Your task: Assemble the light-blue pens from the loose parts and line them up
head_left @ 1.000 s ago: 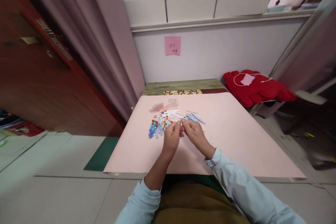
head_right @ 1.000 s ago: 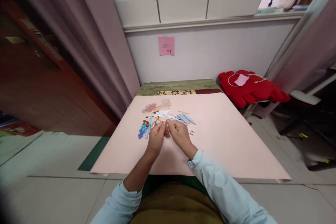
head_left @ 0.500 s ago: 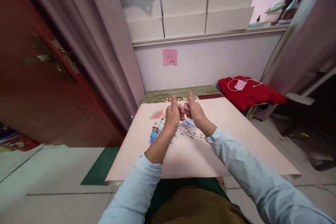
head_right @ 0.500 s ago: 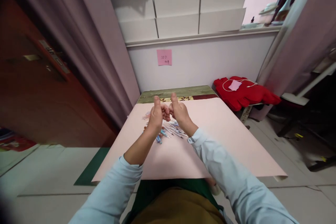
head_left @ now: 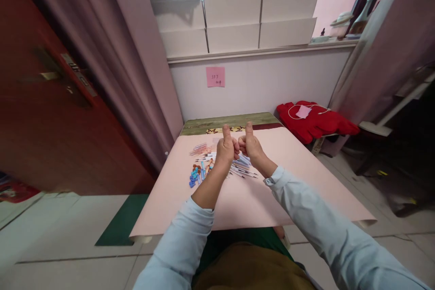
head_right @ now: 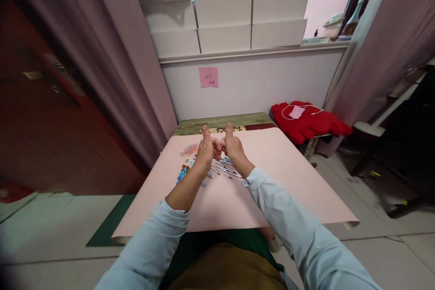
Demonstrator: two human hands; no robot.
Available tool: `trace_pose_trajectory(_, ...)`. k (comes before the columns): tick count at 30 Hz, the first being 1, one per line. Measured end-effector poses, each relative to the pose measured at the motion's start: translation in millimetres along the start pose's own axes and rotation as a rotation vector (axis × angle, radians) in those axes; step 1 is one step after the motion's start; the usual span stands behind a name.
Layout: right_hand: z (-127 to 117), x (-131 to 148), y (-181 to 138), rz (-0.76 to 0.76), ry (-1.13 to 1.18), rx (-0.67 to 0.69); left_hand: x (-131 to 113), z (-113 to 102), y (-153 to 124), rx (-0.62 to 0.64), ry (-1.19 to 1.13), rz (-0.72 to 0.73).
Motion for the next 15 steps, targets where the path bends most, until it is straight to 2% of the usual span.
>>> trace_pose_trajectory(10, 1, -5, -2, -0.005, -0.002, 0.008, -4, -1, -7, 0.021, 0.044, 0.008)
trace_pose_trajectory(13, -1, -13, 1, 0.006, -0.014, 0.012, 7, -2, -3, 0.072, 0.033, -0.012)
trace_pose_trajectory(15, -8, -26, 2, -0.003, -0.042, 0.009, 24, -6, -5, 0.117, 0.041, -0.023)
Point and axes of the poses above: each hand's wrist, its own y-axis towards the middle knuckle, its own z-axis out of the palm, x = y × z, the point moved 1 cm from there along y, towards the middle knuckle, and after that the axes turned 2 degrees about x, right-handed, at the moved point
